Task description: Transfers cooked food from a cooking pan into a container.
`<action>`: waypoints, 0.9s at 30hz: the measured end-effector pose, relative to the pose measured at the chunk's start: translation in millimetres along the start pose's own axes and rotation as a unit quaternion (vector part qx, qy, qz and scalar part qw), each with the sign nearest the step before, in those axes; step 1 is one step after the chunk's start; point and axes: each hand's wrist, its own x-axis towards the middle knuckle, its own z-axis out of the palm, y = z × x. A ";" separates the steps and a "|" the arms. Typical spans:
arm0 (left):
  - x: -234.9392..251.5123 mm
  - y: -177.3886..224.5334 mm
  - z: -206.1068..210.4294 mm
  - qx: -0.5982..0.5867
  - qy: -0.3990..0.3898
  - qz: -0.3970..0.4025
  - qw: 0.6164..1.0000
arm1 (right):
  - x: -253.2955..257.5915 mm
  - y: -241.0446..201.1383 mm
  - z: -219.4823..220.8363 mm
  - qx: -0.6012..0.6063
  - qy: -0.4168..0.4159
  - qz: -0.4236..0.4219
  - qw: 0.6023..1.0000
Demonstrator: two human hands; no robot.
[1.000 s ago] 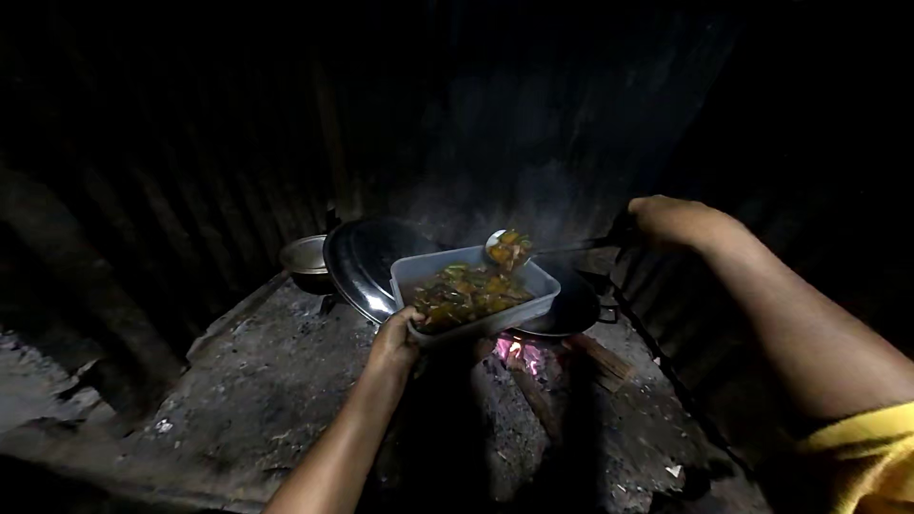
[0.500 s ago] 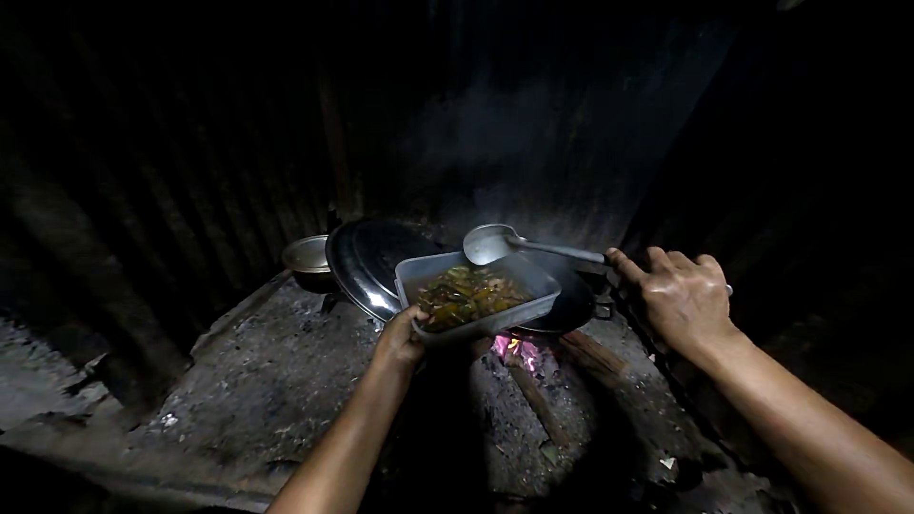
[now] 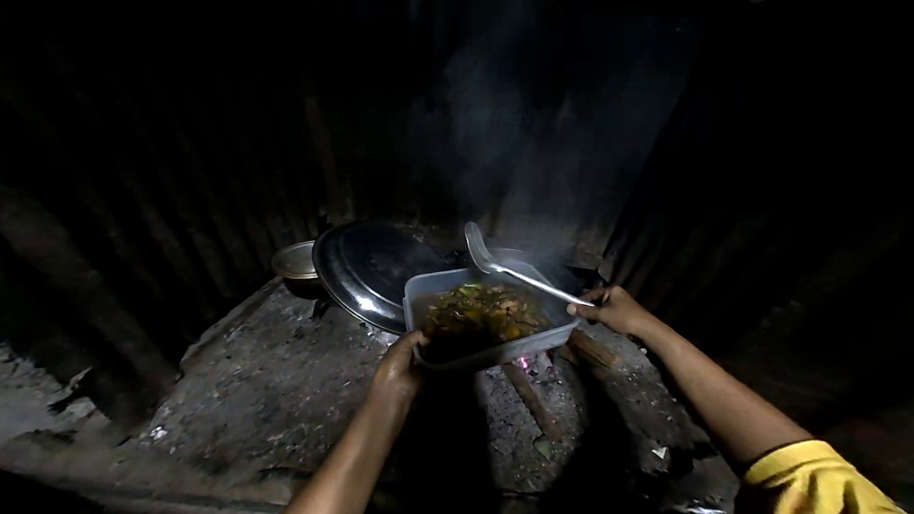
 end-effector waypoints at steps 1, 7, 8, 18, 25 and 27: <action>0.5 -3.5 -0.5 -0.002 0.002 -0.004 1.000 | 1.8 3.8 3.2 0.000 -0.001 -0.003 1.000; -3.0 -15.5 5.6 0.016 -0.008 -0.010 1.000 | -2.2 16.1 9.7 -0.005 -0.021 0.009 1.000; -3.3 -17.1 7.9 0.020 -0.010 -0.010 1.000 | -3.7 18.6 9.8 -0.012 -0.025 0.014 1.000; -0.3 -37.9 21.5 0.070 -0.038 -0.009 0.997 | -41.0 49.0 10.6 0.014 0.022 0.037 0.999; -13.4 -69.0 11.9 0.278 -0.164 0.074 0.944 | -103.3 65.5 9.3 0.019 0.087 0.094 0.992; -69.2 -49.5 48.4 0.404 -0.208 0.061 0.889 | -128.1 71.1 12.7 0.016 0.102 0.123 0.987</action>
